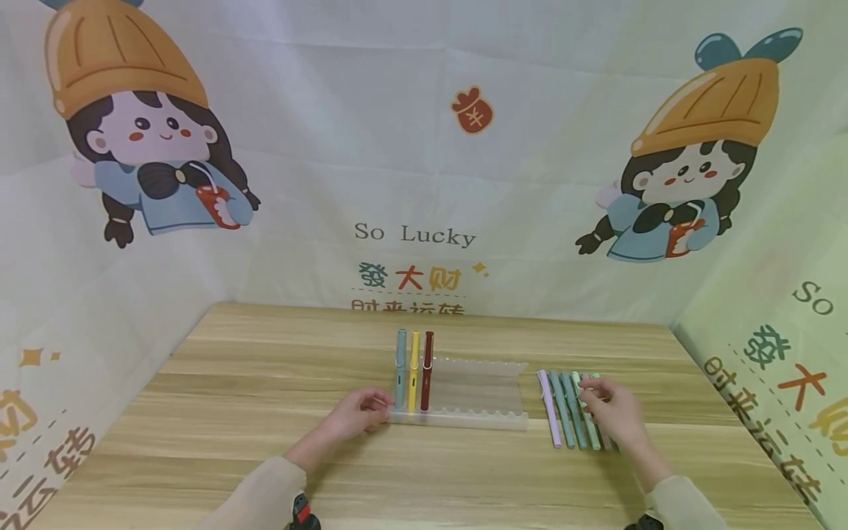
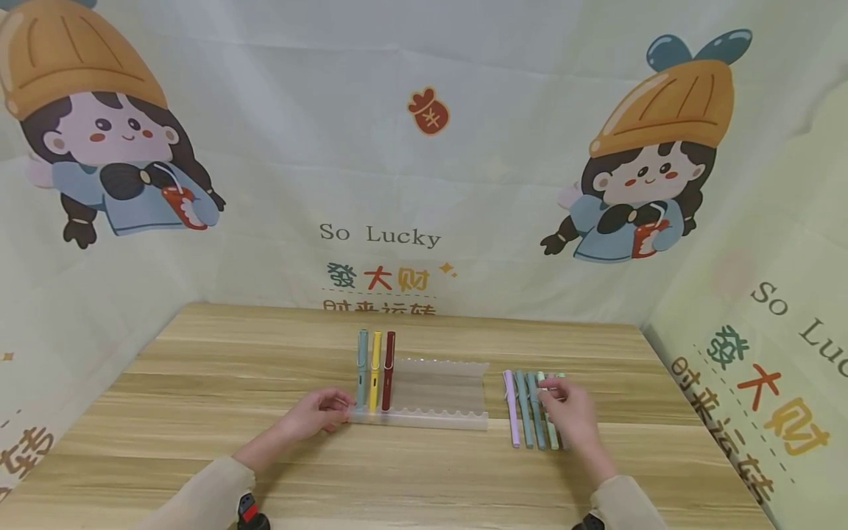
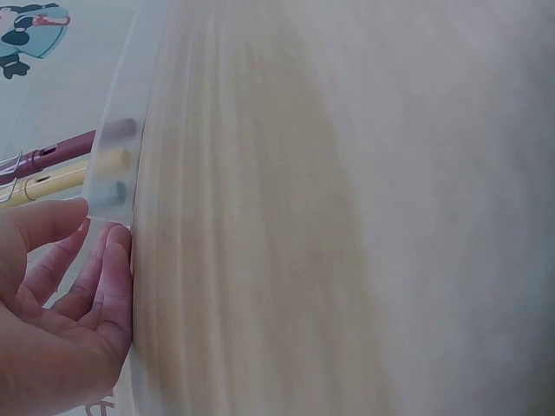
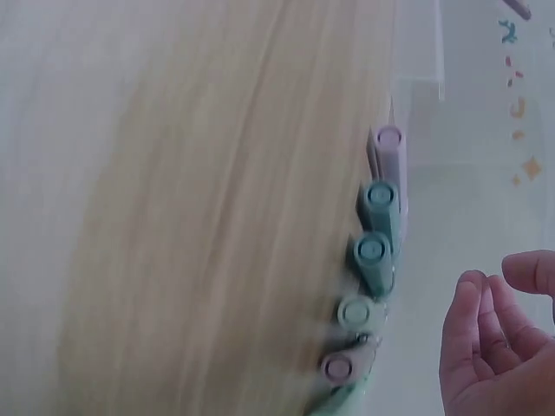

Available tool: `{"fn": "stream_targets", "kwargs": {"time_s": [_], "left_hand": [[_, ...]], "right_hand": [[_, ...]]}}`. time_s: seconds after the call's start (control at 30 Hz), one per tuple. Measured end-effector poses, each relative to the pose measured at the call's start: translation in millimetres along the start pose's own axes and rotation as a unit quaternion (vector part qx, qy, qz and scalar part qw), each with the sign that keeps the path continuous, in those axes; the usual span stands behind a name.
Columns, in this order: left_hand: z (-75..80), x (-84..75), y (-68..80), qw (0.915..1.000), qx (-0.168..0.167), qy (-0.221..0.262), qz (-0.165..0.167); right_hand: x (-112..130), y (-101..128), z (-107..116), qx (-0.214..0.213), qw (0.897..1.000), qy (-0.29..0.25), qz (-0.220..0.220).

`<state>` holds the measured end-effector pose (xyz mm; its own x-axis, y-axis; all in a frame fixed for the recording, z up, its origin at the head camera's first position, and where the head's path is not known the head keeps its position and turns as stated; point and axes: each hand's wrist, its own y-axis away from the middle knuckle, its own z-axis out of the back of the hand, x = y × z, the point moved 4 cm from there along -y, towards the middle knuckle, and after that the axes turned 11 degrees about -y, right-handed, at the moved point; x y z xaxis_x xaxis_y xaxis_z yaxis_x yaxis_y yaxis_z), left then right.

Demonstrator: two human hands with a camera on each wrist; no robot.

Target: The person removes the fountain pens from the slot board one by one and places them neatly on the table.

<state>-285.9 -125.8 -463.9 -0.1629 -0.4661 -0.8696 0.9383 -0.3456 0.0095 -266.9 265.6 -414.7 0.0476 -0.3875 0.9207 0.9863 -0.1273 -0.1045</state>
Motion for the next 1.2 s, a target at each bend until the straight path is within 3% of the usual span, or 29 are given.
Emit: {"fn": "stream_targets", "kwargs": {"time_s": [0.6, 1.0, 1.2], "left_hand": [[-0.4, -1.8, 1.0, 1.0, -0.003, 0.003, 0.0], [-0.1, -2.0, 1.3, 1.0, -0.004, 0.002, 0.003], [0.0, -2.2, 1.2, 1.0, -0.006, 0.002, 0.004]], "right_hand": [[1.1, 7.2, -51.3, 0.043, 0.993, -0.106, -0.009], [18.9, 10.4, -91.0, 0.061, 0.986, -0.157, 0.007], [31.9, 5.3, -112.3, 0.077, 0.977, -0.199, 0.027]]}}
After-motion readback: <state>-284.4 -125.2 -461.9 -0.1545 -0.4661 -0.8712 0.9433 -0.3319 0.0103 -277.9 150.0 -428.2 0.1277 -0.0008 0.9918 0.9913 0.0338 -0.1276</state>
